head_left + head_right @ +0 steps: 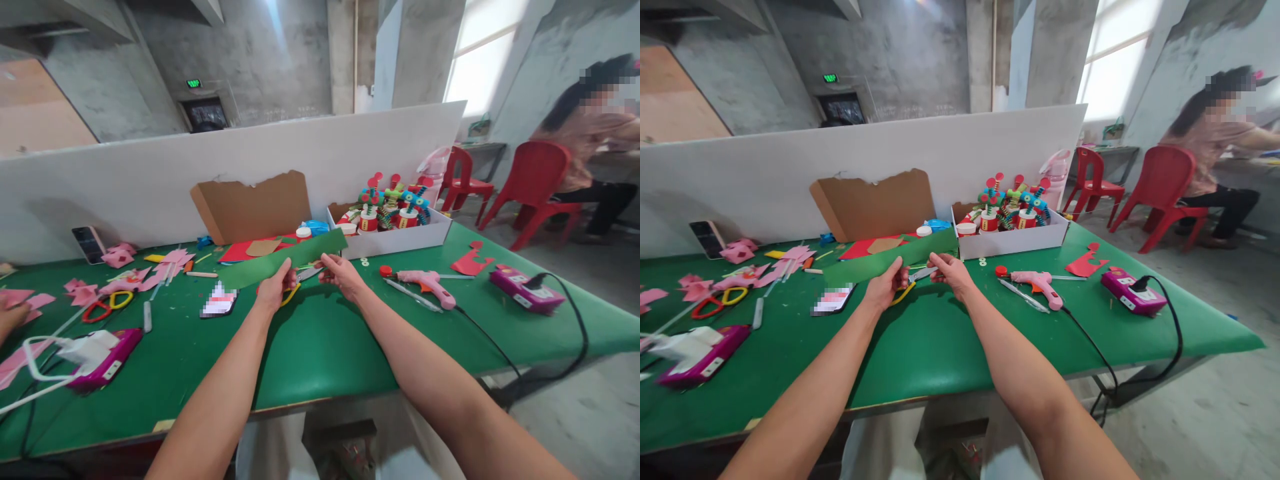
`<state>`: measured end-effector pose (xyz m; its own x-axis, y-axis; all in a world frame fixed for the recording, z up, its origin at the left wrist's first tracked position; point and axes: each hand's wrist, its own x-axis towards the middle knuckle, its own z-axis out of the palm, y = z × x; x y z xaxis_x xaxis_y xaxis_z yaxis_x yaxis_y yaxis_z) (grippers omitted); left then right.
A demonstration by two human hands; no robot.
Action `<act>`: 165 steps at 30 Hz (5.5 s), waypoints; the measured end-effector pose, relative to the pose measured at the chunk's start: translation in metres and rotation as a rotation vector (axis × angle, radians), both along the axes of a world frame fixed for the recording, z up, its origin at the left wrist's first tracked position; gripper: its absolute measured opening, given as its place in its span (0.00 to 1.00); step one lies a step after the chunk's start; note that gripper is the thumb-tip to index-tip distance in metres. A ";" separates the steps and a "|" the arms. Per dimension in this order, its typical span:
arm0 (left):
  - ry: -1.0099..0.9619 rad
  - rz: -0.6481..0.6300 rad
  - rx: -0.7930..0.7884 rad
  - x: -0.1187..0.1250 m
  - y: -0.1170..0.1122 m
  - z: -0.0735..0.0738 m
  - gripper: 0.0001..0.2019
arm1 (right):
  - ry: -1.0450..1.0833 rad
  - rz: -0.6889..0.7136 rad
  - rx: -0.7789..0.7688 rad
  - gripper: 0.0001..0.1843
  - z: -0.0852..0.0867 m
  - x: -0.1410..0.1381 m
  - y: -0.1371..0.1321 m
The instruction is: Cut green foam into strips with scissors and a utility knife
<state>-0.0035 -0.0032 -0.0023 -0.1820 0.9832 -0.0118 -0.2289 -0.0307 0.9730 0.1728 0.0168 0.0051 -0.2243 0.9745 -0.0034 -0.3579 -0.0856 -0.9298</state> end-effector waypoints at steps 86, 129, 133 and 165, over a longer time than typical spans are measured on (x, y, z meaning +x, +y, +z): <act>1.609 0.038 0.202 -0.140 -0.124 0.026 0.18 | -1.505 0.204 0.745 0.36 -0.014 -0.018 -0.053; 1.526 -0.143 0.183 -0.118 -0.156 -0.002 0.20 | -1.256 0.481 0.942 0.21 -0.012 -0.024 -0.060; 1.523 -0.135 0.192 -0.119 -0.157 -0.004 0.20 | -1.248 0.470 0.949 0.21 -0.013 -0.025 -0.060; 1.557 -0.082 0.160 -0.103 -0.166 -0.008 0.20 | -1.193 0.448 0.968 0.20 -0.019 -0.026 -0.056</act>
<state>-0.1069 -0.1690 -0.0106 0.1370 0.9633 0.2310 0.9534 -0.1914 0.2331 0.1470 -0.0393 -0.0144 -0.8009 0.5731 0.1737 0.4703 0.7815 -0.4100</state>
